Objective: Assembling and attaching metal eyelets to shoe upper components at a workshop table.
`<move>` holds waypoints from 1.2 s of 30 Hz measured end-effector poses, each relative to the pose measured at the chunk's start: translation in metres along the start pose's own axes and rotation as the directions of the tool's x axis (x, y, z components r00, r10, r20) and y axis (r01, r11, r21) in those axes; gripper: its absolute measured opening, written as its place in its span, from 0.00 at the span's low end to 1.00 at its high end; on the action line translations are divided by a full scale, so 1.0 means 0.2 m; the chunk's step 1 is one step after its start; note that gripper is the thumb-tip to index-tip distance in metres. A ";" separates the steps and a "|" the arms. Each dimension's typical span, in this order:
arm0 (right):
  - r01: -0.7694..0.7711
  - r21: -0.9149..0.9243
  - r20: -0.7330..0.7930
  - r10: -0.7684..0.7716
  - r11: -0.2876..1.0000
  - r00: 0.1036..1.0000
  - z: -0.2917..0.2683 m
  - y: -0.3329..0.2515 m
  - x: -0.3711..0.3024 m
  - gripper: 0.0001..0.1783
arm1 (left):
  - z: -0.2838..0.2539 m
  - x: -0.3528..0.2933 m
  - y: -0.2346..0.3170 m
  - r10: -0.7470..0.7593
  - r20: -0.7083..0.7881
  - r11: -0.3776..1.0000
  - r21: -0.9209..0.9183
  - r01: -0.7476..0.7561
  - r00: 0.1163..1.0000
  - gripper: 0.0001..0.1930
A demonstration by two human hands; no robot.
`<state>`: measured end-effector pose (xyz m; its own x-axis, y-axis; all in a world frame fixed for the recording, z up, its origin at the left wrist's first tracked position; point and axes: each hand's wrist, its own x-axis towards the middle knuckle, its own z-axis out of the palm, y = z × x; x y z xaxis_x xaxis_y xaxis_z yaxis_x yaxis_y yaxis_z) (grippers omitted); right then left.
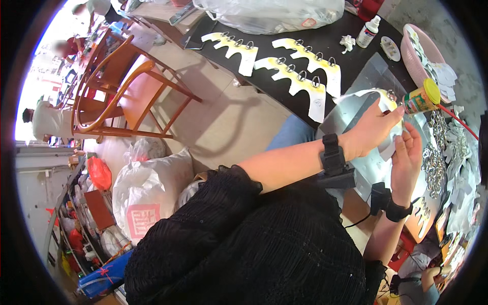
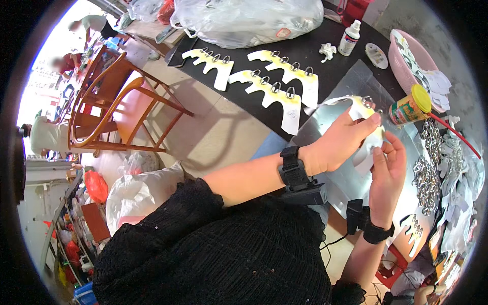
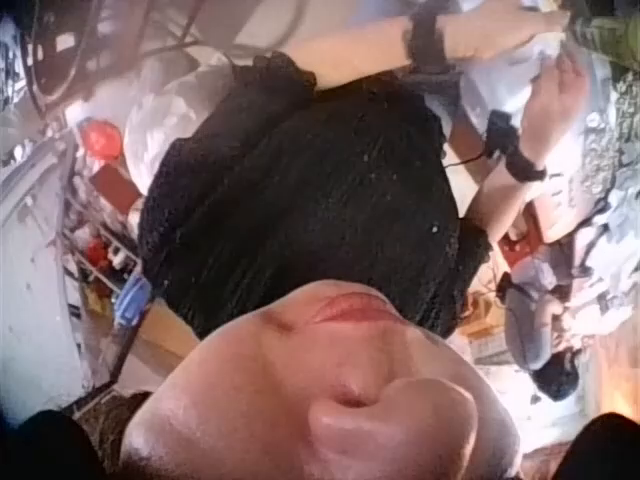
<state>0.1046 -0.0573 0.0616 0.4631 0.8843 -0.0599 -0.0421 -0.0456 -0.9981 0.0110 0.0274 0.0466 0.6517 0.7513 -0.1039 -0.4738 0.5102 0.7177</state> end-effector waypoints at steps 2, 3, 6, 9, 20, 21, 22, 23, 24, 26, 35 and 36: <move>0.071 -0.012 -0.002 -0.071 0.997 0.997 0.01 -0.04 -0.01 0.19 | 0.03 -0.01 0.02 0.040 0.015 0.999 -0.016 -0.040 0.999 0.10; 0.046 -0.076 -0.008 -0.047 0.996 0.999 0.00 -0.06 -0.03 0.20 | 0.03 -0.02 0.02 0.072 0.034 0.997 -0.033 -0.071 0.997 0.10; 0.047 -0.069 -0.075 -0.053 0.996 0.996 -0.11 -0.01 -0.11 0.21 | 0.04 -0.07 -0.08 0.006 0.046 0.996 0.091 -0.010 0.999 0.11; 0.015 -0.251 -0.113 -0.045 0.968 0.993 -0.21 0.07 -0.23 0.21 | 0.00 -0.13 -0.24 -0.177 0.102 0.984 0.035 0.174 0.979 0.11; -0.181 -0.027 -0.099 0.178 0.983 0.979 -0.15 0.22 -0.46 0.22 | -0.11 -0.28 -0.38 -0.438 0.039 0.821 -0.390 0.417 0.898 0.13; -0.162 -0.008 -0.093 0.161 0.987 0.983 -0.14 0.22 -0.48 0.21 | -0.12 -0.28 -0.38 -0.469 0.042 0.808 -0.383 0.448 0.882 0.14; -0.168 -0.010 -0.123 0.166 0.986 0.979 -0.16 0.23 -0.48 0.21 | -0.12 -0.28 -0.38 -0.477 0.022 0.817 -0.357 0.453 0.879 0.14; -0.184 -0.004 -0.137 0.182 0.983 0.974 -0.18 0.24 -0.49 0.21 | -0.13 -0.29 -0.38 -0.488 0.025 0.818 -0.336 0.467 0.872 0.14; -0.199 0.001 -0.145 0.197 0.980 0.970 -0.19 0.25 -0.49 0.20 | -0.14 -0.29 -0.38 -0.495 0.026 0.820 -0.315 0.477 0.868 0.14; -0.215 -0.022 -0.183 0.208 0.976 0.961 -0.22 0.26 -0.49 0.19 | -0.13 -0.30 -0.35 -0.505 0.025 0.821 -0.295 0.489 0.863 0.14; -0.297 0.193 -0.031 0.309 0.935 0.951 -0.16 0.26 -0.36 0.13 | -0.18 -0.33 -0.23 -0.527 0.104 0.824 -0.180 0.537 0.843 0.16; -0.299 0.186 -0.035 0.310 0.936 0.950 -0.15 0.27 -0.36 0.13 | -0.19 -0.33 -0.22 -0.527 0.109 0.822 -0.186 0.538 0.843 0.16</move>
<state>0.0954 -0.1370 0.0125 0.4575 0.8100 -0.3670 -0.3428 -0.2202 -0.9132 -0.0341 -0.0297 -0.0047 0.8635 0.3187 -0.3908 -0.1490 0.9016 0.4061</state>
